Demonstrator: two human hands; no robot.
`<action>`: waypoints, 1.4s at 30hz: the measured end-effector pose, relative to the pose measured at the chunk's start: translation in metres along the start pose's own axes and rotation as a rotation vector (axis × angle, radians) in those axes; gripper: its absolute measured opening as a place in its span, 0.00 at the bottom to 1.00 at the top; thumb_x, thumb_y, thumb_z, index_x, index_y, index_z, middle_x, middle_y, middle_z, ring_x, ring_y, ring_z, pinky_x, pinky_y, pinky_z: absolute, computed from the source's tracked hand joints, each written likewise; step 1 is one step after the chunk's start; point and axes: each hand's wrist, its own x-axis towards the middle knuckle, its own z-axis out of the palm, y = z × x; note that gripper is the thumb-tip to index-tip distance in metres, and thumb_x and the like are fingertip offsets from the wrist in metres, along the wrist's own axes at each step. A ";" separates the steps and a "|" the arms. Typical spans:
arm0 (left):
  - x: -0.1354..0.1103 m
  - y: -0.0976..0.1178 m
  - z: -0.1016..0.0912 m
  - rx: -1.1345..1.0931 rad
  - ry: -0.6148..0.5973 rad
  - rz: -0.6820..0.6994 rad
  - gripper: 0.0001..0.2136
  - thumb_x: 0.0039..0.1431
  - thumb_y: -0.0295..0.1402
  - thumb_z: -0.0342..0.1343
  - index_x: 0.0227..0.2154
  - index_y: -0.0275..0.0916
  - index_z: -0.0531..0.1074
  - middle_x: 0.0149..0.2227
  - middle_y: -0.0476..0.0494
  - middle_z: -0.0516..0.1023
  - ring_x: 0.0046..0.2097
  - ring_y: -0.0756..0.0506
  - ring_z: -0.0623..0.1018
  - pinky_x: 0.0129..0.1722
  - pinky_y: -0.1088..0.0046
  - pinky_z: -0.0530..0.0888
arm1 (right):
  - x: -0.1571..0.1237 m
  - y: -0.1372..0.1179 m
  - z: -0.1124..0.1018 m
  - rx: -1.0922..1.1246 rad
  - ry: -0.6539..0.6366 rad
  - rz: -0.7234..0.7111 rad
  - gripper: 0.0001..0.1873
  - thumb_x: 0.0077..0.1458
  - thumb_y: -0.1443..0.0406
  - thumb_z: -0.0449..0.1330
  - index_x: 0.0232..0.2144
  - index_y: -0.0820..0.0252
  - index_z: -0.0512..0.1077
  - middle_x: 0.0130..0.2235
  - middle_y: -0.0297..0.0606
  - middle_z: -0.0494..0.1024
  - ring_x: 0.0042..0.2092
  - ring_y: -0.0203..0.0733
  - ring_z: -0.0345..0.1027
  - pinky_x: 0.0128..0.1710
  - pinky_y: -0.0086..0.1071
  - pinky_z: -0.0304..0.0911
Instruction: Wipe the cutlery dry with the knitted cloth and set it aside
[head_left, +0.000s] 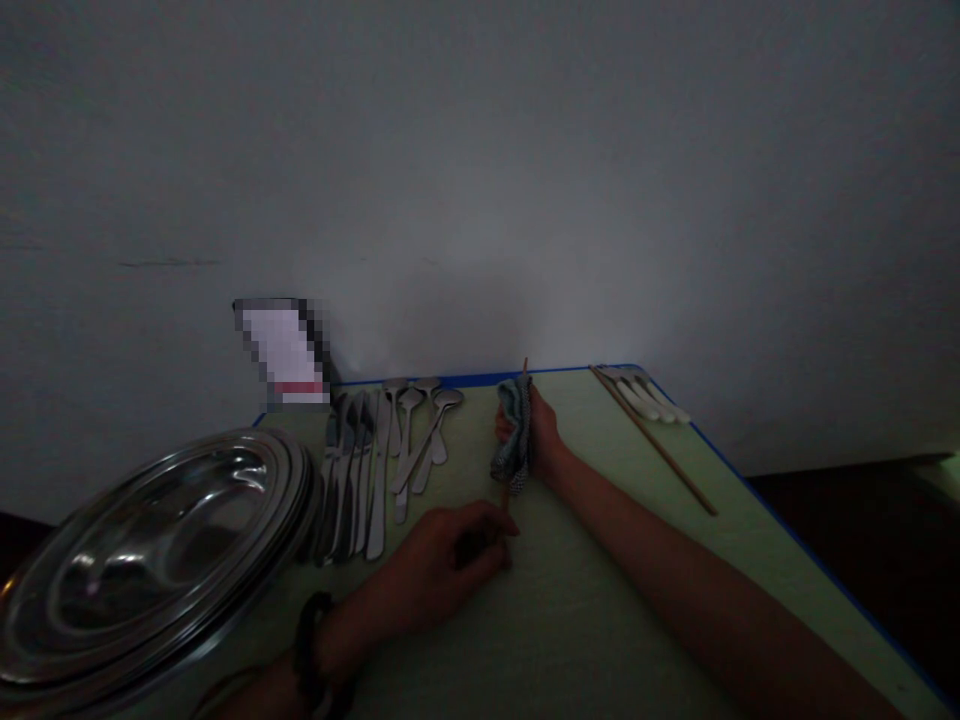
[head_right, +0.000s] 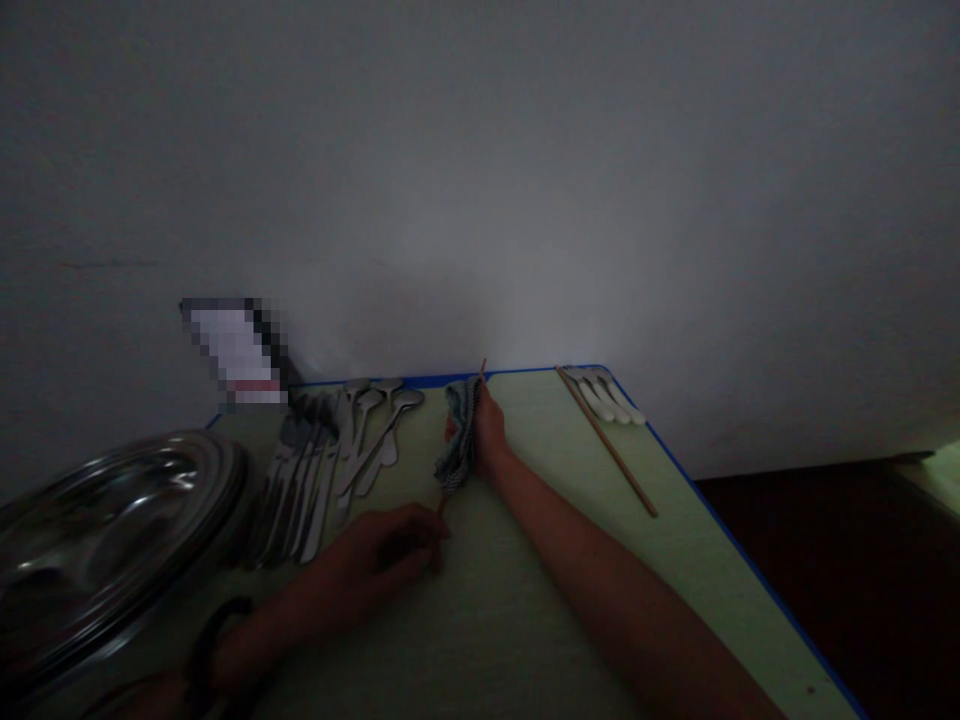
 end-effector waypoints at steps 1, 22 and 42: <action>0.000 0.001 0.000 -0.012 0.006 0.014 0.08 0.57 0.27 0.48 0.36 0.39 0.70 0.33 0.50 0.75 0.34 0.50 0.73 0.34 0.76 0.68 | -0.001 -0.002 0.001 0.034 0.000 0.021 0.23 0.54 0.49 0.45 0.17 0.58 0.59 0.14 0.29 0.62 0.13 0.28 0.48 0.11 0.24 0.45; 0.001 -0.006 0.001 -0.040 0.058 -0.008 0.09 0.60 0.33 0.48 0.40 0.40 0.69 0.35 0.49 0.74 0.35 0.49 0.72 0.35 0.74 0.68 | 0.006 0.008 0.000 -0.213 0.155 -0.153 0.16 0.46 0.52 0.57 0.27 0.59 0.72 0.24 0.31 0.75 0.30 0.36 0.68 0.33 0.29 0.62; 0.004 -0.010 0.003 -0.163 0.077 0.003 0.29 0.58 0.27 0.47 0.61 0.47 0.45 0.31 0.53 0.68 0.30 0.52 0.68 0.31 0.77 0.67 | 0.005 0.006 0.001 -0.436 0.186 -0.305 0.09 0.46 0.59 0.58 0.28 0.56 0.73 0.33 0.31 0.76 0.40 0.38 0.65 0.43 0.30 0.56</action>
